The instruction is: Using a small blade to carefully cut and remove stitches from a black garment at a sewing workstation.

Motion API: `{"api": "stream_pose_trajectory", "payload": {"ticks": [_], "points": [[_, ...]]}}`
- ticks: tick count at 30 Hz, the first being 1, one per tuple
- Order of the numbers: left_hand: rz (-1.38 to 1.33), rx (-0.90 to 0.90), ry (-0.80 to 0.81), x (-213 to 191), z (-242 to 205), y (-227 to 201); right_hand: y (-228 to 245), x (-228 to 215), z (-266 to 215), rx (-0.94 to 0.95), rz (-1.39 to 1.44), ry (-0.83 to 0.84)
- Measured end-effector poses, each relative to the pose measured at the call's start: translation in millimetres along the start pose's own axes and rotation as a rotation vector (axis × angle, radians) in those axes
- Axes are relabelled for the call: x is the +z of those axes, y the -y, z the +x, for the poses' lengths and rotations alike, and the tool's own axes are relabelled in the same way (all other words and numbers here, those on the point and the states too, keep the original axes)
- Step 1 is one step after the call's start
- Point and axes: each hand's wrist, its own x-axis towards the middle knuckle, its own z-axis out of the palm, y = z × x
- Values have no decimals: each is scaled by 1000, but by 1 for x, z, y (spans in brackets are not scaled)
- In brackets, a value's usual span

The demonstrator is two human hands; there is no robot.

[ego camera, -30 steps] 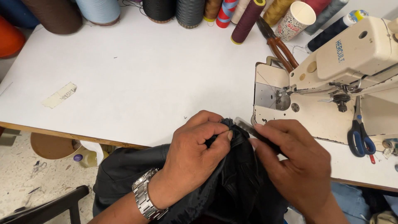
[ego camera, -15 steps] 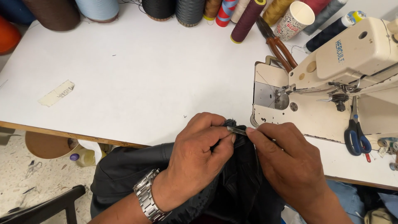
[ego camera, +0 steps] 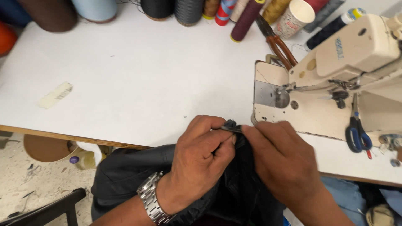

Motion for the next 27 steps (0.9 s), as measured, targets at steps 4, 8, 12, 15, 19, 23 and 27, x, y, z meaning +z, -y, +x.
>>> {"api": "stream_pose_trajectory", "payload": {"ticks": [4, 8, 12, 15, 19, 23, 27], "points": [[52, 24, -12, 1, 1, 0, -1, 4, -5, 65, -20, -54], [46, 4, 16, 2, -4, 0, 6, -6, -2, 508, 174, -51], [62, 29, 40, 2, -5, 1, 9, -10, 14, 575, 367, 71], [56, 62, 44, 2, -7, 2, -4, -2, 16, 424, 452, 119], [25, 81, 61, -3, -5, 0, -7, -3, 23, 404, 490, 198], [-21, -59, 75, -7, -4, 0, -7, 4, 20, 543, 437, 126], [-118, -273, 126, -12, 0, -5, -6, 11, 18, 939, 657, 118]]}}
